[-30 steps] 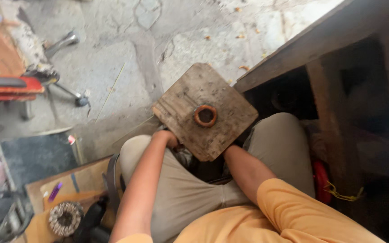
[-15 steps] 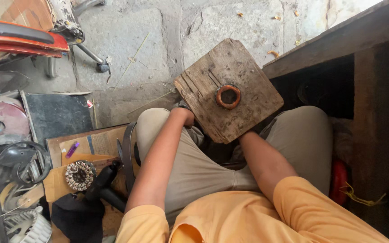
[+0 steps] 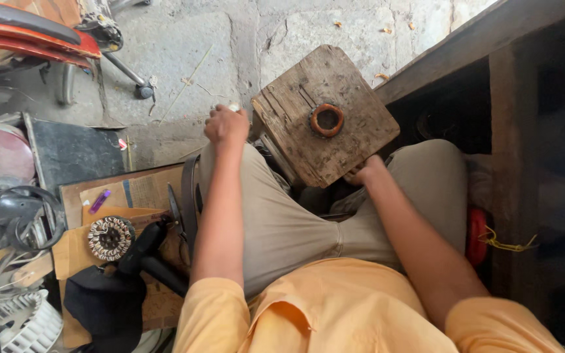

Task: The person sits on the floor and uses shears to cut and adjust a copper-wound coil on a wooden block. They then unwind a spool of white wire, cut a length, and begin threading it through the coil.

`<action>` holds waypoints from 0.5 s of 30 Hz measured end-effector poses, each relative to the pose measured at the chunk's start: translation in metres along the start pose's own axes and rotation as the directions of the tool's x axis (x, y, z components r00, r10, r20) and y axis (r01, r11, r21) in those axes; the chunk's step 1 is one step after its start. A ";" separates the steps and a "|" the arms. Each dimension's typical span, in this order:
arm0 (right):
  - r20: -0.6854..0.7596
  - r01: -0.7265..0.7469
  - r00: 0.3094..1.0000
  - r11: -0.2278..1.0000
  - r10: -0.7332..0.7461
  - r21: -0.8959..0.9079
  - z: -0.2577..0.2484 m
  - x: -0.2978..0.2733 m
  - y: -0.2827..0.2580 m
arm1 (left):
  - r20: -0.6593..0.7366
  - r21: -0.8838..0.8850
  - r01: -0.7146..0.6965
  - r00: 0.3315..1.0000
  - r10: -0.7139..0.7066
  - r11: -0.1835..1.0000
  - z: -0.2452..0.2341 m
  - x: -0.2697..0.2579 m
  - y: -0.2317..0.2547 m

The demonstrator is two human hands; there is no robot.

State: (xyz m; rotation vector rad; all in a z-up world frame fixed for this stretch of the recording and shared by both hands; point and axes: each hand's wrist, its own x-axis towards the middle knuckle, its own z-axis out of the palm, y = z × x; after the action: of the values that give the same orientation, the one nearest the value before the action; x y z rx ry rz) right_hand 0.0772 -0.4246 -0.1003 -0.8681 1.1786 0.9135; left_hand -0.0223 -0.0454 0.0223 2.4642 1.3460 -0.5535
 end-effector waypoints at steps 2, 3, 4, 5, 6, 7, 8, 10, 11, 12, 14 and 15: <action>0.000 0.067 0.998 0.997 -0.067 0.043 0.000 -0.035 0.002 | -0.179 -0.329 -0.124 0.982 0.067 0.936 -0.013 -0.017 -0.015; 0.087 0.138 0.986 0.990 -0.141 0.037 0.001 -0.060 0.007 | -0.271 -0.471 -0.199 0.960 0.073 0.859 -0.018 -0.029 -0.021; 0.179 0.203 0.962 0.979 -0.206 0.034 0.004 -0.087 0.012 | -0.265 -0.725 -0.302 0.952 0.153 0.619 -0.022 -0.042 -0.022; 0.236 0.434 0.886 0.893 -0.399 -0.121 0.005 -0.118 0.021 | -0.289 -0.889 -0.349 0.930 0.228 0.296 -0.026 -0.057 -0.018; 0.325 0.636 0.765 0.732 -0.555 -0.246 0.010 -0.149 0.034 | -0.196 -0.959 -0.255 0.914 0.356 0.127 -0.031 -0.074 -0.017; 0.379 0.745 0.666 0.591 -0.642 -0.309 0.021 -0.176 0.047 | -0.126 -0.991 -0.127 0.864 0.488 -0.032 -0.035 -0.094 -0.015; 0.433 0.829 0.555 0.427 -0.710 -0.361 0.027 -0.203 0.062 | -0.106 -0.994 -0.089 0.789 0.605 -0.058 -0.039 -0.115 -0.012; 0.892 0.964 0.103 -0.177 -0.439 -0.199 0.050 -0.239 0.075 | -0.068 -0.991 0.043 0.657 0.751 -0.127 -0.048 -0.150 -0.004; 0.943 0.985 0.152 -0.034 -0.298 -0.170 0.057 -0.252 0.079 | -0.051 -0.977 0.134 0.612 0.789 -0.167 -0.051 -0.165 0.002; 0.974 0.981 0.174 0.113 -0.148 -0.158 0.064 -0.260 0.081 | -0.041 -0.954 0.224 0.561 0.826 -0.199 -0.055 -0.175 0.008; 0.977 0.994 0.102 -0.020 -0.186 -0.108 0.080 -0.255 0.084 | -0.046 -0.950 0.237 0.542 0.839 -0.205 -0.058 -0.184 0.020; 0.978 0.993 0.067 -0.084 -0.199 -0.086 0.084 -0.249 0.084 | -0.048 -0.947 0.245 0.534 0.844 -0.208 -0.056 -0.185 0.023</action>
State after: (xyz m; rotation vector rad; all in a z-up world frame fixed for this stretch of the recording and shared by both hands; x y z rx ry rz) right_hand -0.0035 -0.3469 0.1518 -1.5043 -0.9035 0.6254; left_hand -0.0829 -0.1714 0.1579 0.8117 0.1317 -0.0896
